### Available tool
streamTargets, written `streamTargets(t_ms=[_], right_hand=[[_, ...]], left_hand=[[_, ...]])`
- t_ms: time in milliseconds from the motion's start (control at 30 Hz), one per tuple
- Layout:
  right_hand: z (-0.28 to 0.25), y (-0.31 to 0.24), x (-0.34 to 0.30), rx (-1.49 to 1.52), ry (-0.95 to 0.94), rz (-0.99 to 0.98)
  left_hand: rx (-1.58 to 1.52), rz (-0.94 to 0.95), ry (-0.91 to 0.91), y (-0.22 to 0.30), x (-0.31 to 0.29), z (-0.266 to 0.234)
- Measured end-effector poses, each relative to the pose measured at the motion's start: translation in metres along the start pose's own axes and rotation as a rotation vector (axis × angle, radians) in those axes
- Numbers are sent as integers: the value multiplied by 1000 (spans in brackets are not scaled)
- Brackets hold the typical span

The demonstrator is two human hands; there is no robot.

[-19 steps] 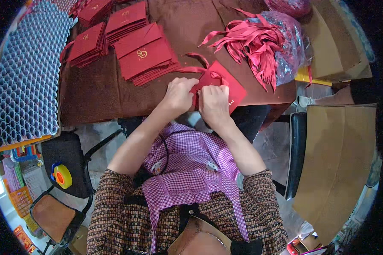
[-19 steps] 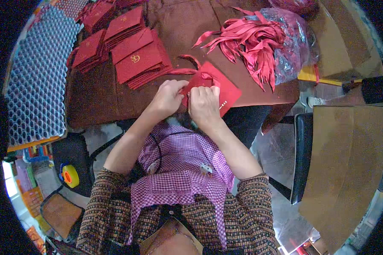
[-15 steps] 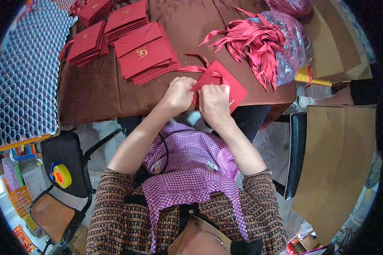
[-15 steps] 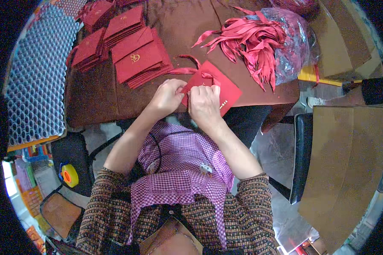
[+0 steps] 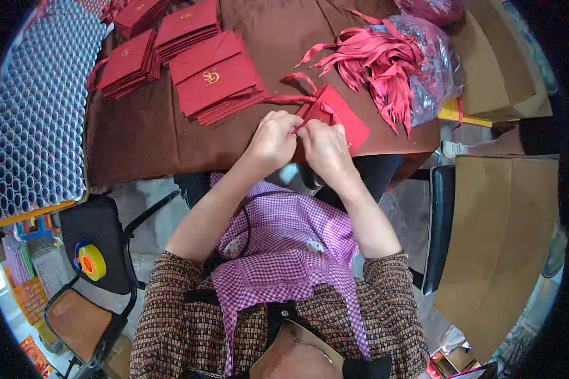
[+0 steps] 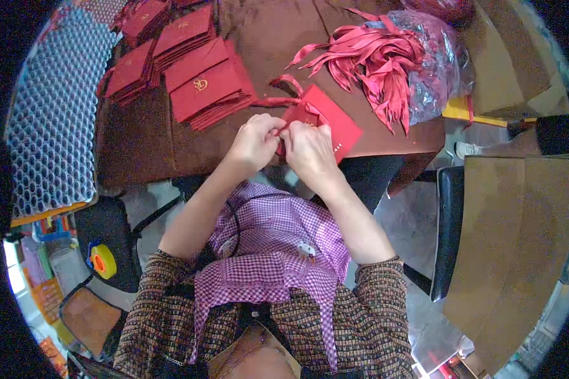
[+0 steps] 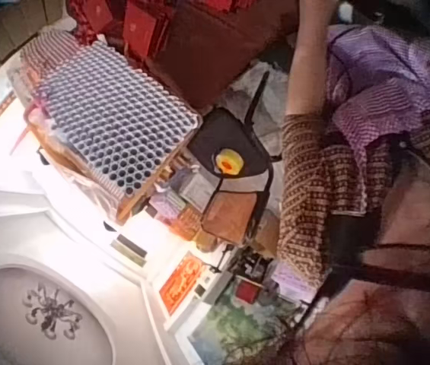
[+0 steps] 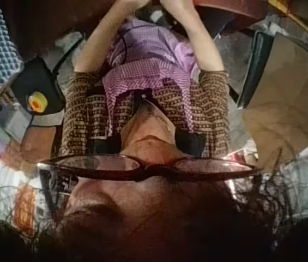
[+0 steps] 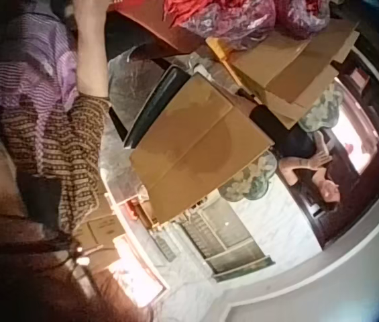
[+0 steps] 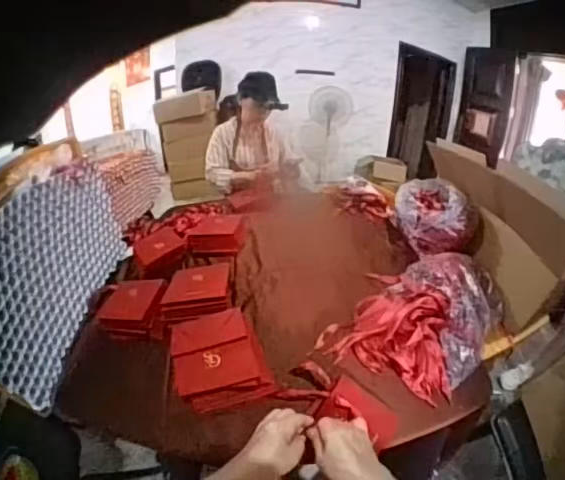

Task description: The person assembles paper gift bags by folding them and attaching ribbon handles by hand on a table.

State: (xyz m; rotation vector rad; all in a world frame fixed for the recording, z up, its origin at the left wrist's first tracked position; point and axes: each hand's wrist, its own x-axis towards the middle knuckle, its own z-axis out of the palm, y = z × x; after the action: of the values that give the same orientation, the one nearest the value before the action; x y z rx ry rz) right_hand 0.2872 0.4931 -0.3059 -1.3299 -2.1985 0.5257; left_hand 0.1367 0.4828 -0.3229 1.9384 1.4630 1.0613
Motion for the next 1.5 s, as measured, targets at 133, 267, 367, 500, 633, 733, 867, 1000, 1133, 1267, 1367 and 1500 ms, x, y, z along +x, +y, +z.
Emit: streamTargets(t_ms=[133, 267, 367, 500, 633, 733, 867, 1000, 1133, 1267, 1367, 1500], right_hand=[[-28, -6, 2, -134, -22, -85], [-48, -8, 13, -221, 42, -256], [-53, -1, 17, -275, 45, -350], [-59, 6, 22, -180, -70, -384], [-65, 4, 24, -128, -129, -448], [-67, 5, 23, -110, -139, -488], [-73, 3, 21, -86, -175, -468], [-78, 0, 23, -128, -247, -463], [-81, 3, 22, -60, -326, -478], [-88, 4, 23, 24, -442, -485], [-79, 5, 20, 1, -393, -446], [-71, 15, 20, 31, -399, -453]], left_hand=[[56, -97, -77, -1, 3, -7], [110, -70, -159, 6, 6, -14], [107, -82, -302, 28, 16, -25], [-103, 69, -299, 12, 14, -33], [-114, 34, -475, 7, 25, -44], [-79, 138, -637, 9, 30, -46], [-158, 203, -607, 10, 30, -43], [-188, 286, -561, 5, 26, -38], [-255, 213, -591, 8, 25, -39], [-265, 206, -598, 7, 25, -41], [-245, 201, -618, 4, 25, -42], [-272, 209, -665, 7, 25, -44]])
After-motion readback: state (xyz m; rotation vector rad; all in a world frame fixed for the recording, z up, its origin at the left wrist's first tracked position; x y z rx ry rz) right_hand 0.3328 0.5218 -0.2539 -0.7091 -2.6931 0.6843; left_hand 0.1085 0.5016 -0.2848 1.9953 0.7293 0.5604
